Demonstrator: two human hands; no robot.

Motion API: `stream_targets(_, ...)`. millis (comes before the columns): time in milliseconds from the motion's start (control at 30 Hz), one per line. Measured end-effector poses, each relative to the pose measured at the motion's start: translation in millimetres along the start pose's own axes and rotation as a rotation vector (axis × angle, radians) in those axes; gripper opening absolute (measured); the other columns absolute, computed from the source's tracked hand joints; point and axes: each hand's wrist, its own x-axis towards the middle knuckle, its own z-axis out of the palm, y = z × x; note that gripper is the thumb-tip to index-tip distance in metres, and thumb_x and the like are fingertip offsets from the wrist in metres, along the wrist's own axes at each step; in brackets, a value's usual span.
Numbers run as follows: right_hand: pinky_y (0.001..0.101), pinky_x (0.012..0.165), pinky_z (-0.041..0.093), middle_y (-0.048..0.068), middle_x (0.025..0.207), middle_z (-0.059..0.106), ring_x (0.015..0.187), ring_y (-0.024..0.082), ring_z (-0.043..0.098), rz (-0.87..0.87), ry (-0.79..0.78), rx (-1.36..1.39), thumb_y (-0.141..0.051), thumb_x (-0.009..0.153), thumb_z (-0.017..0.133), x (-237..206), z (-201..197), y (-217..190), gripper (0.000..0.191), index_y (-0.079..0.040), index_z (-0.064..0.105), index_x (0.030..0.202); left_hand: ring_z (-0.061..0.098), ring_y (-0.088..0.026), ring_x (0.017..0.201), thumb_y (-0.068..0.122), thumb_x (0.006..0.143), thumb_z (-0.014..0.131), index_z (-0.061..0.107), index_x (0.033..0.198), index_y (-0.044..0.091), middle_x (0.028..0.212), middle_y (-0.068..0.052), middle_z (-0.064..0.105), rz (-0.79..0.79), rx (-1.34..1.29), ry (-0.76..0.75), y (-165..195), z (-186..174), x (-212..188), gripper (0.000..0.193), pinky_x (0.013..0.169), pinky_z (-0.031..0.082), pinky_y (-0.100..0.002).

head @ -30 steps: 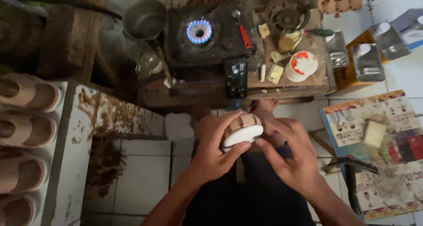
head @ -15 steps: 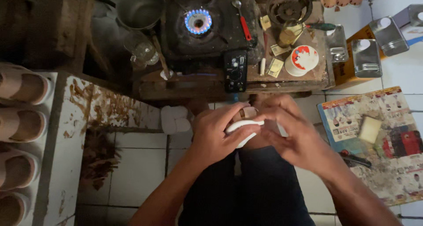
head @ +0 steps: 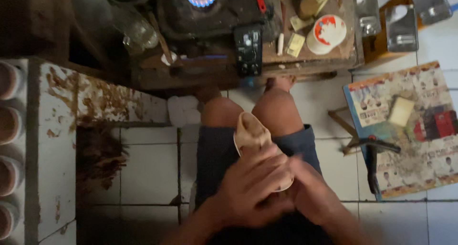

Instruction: The person sits on the floor holding a sandal with a leather upper on a wooden last. They hold a white rubber sole over a lit gas burner flame to heat it, then press the sole onto the last and trim the sole edge with a knife, working the sandal by hand between steps.

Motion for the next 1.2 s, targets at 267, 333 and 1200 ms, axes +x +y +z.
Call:
stream_targets(267, 0.0329, 0.099, 0.05, 0.014, 0.128, 0.072, 0.118, 0.021, 0.067, -0.33, 0.159, -1.164, -0.014, 0.069, 0.09, -13, 41, -13, 0.081, -0.002, 0.054, 0.14, 0.06, -0.025, 0.12, 0.03, 0.084, 0.077, 0.04, 0.147, 0.003, 0.129, -0.013, 0.056, -0.778, -1.175, 0.436, -2, -5, -17, 0.079, 0.103, 0.052, -0.039)
stream_targets(333, 0.0326, 0.1, 0.05, 0.015, 0.129, 0.071, 0.119, 0.021, 0.068, -0.45, 0.069, -1.208, -0.015, 0.071, 0.091, -16, 46, -23, 0.077, -0.001, 0.057, 0.139, 0.061, -0.027, 0.113, 0.024, 0.082, 0.073, 0.041, 0.145, 0.003, 0.123, -0.015, 0.057, -0.792, -1.154, 0.393, 1, -7, -21, 0.074, 0.097, 0.053, -0.04)
stream_targets(1200, 0.0337, 0.095, 0.058, 0.02, 0.129, 0.07, 0.114, 0.026, 0.073, -0.61, 0.208, -1.165, 0.006, 0.087, 0.066, -23, 58, -32, 0.044, 0.004, 0.065, 0.131, 0.059, -0.02, 0.109, 0.018, 0.095, 0.068, 0.045, 0.145, 0.002, 0.126, -0.014, 0.055, -0.518, -0.641, 0.283, 16, 23, -36, 0.057, 0.097, 0.05, -0.036)
